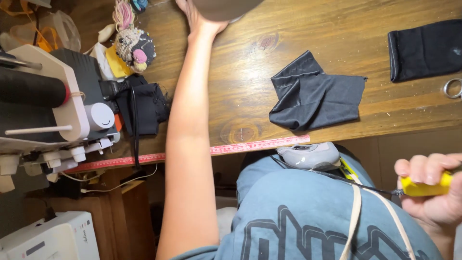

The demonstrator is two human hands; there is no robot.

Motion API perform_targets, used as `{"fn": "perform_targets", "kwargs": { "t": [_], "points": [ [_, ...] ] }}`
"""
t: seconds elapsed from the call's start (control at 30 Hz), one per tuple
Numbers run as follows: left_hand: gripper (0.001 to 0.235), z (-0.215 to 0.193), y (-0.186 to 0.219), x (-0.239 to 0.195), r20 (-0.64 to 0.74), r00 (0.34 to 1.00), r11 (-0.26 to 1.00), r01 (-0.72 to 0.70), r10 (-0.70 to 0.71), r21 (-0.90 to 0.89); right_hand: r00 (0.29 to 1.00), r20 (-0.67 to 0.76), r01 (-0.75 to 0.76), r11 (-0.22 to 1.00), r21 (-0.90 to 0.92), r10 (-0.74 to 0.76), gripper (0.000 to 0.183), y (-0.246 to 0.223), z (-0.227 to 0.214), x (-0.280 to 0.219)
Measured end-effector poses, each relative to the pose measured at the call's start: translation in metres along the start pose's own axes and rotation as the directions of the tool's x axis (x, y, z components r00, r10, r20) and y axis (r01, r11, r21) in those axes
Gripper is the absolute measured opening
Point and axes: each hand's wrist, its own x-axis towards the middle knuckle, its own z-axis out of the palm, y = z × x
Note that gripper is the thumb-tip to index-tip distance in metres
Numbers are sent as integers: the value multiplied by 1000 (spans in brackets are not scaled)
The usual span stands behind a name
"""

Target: The person folds a black fabric piece, applies hot glue from a yellow glue gun to a gray object on their lap, then presses the fabric onto the glued area. They smooth and adjust the fabric to ensure it adheres properly.

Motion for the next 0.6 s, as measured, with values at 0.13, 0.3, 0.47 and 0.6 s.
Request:
{"fn": "perform_targets", "kwargs": {
  "t": [0.13, 0.3, 0.47, 0.6],
  "points": [
    [63, -43, 49, -60, -41, 999, 999, 6, -7, -41, 997, 26, -77, 997, -22, 78, 41, -9, 26, 19],
    [26, -146, 150, -170, -133, 921, 793, -383, 365, -475, 890, 451, -9, 993, -121, 63, 55, -23, 36, 41],
    [55, -191, 161, -270, 413, 815, 669, 42, 406, -742, 818, 575, -9, 1000, 26, -8, 41, -22, 19, 52],
    [70, -191, 167, -300, 337, 856, 667, -12, 392, -745, 629, 777, 78, 997, -29, -27, 39, -33, 16, 67]
  ]
}}
